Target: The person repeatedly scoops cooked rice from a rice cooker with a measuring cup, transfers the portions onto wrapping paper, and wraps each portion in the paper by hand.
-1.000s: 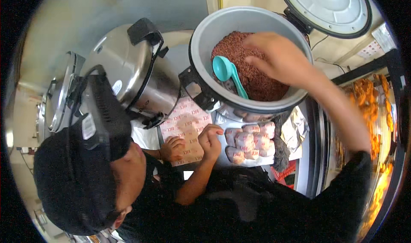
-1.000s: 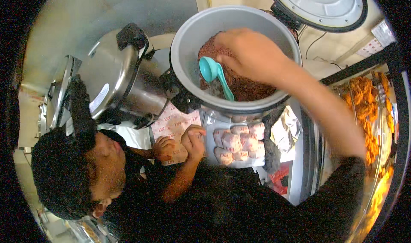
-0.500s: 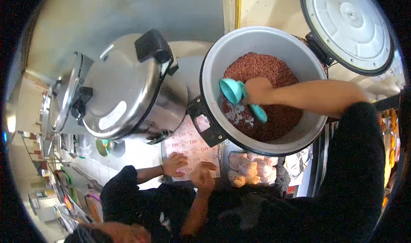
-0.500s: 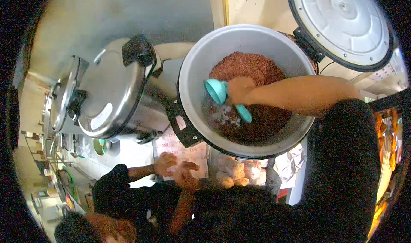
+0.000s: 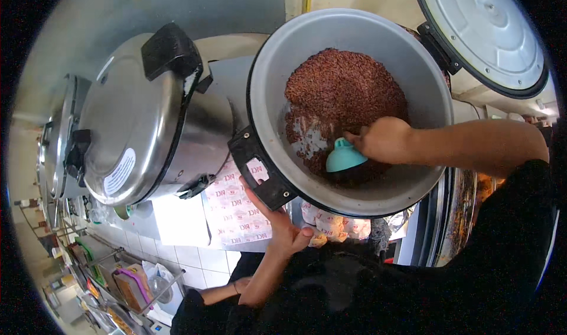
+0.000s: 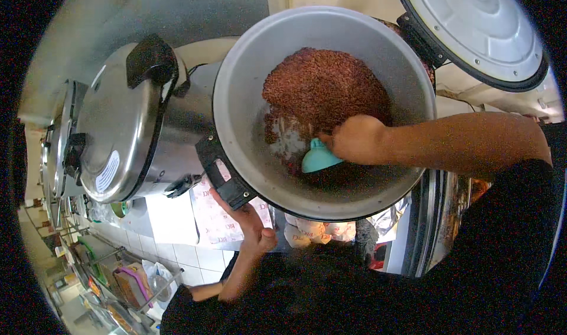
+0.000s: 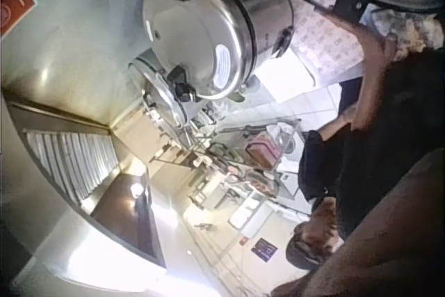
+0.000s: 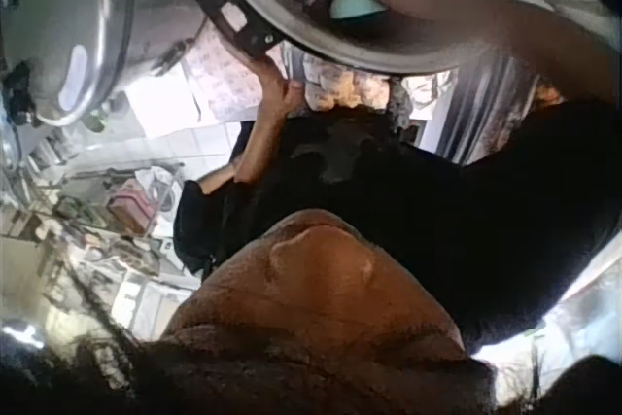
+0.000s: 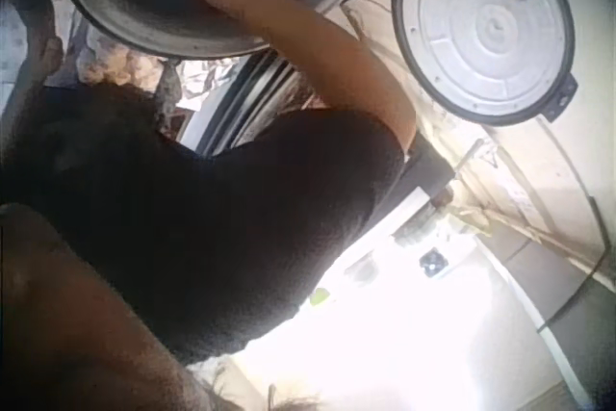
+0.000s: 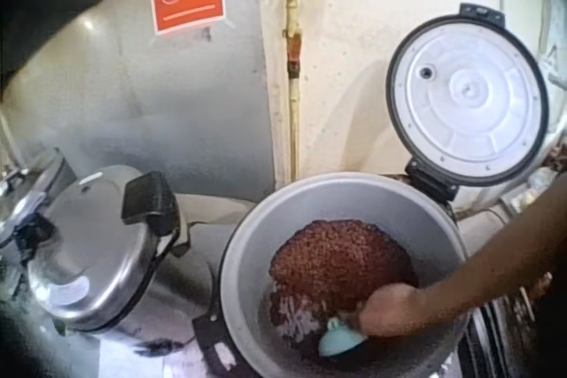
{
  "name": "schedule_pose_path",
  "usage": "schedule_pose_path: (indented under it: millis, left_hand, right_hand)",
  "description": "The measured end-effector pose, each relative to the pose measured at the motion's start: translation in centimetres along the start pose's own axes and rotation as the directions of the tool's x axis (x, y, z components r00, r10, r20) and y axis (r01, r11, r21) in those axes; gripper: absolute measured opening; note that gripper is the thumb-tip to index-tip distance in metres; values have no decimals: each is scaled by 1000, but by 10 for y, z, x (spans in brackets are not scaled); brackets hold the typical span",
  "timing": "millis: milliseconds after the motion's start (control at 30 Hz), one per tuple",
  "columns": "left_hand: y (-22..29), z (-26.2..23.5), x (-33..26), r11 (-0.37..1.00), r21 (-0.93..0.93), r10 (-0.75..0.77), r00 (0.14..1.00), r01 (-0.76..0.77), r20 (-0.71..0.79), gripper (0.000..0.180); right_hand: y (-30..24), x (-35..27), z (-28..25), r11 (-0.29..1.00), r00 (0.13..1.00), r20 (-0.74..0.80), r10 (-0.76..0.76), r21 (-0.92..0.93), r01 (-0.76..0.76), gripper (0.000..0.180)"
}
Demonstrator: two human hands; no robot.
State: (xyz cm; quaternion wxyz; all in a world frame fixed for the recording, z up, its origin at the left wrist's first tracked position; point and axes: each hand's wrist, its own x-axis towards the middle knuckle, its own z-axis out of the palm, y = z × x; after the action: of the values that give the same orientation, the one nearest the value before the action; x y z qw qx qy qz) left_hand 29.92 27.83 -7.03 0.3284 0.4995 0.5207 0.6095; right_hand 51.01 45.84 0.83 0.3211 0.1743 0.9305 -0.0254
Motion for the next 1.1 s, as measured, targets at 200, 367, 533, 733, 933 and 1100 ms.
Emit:
schedule_pose_path:
  millis: [200,367,533,733,933,1100]
  left_hand:
    - [-35,6,0,993,0,115,991,-115,-62,131]
    - [-34,-4,-3,980,-23,198,980,-198,3,128]
    - [-72,-45,-56,982,94,100,882,-161,461,131]
    - [-66,-34,-53,985,-68,170,872,-156,459,131]
    - [-58,-36,-55,999,-38,7,886,11,464,127]
    - [-64,-38,-56,992,-95,-32,888,85,458,123]
  right_hand:
    - [46,29,-21,963,969,-154,196,-158,-220,58]
    - [-5,-9,-13,937,933,291,212,210,-278,56]
    - [-21,11,-16,842,926,344,155,444,-306,52]
    - [-26,17,-52,674,933,295,204,649,-353,41]
    - [14,48,-40,687,911,190,365,606,-401,39]
    - [-21,63,-10,624,919,231,320,679,-388,51]
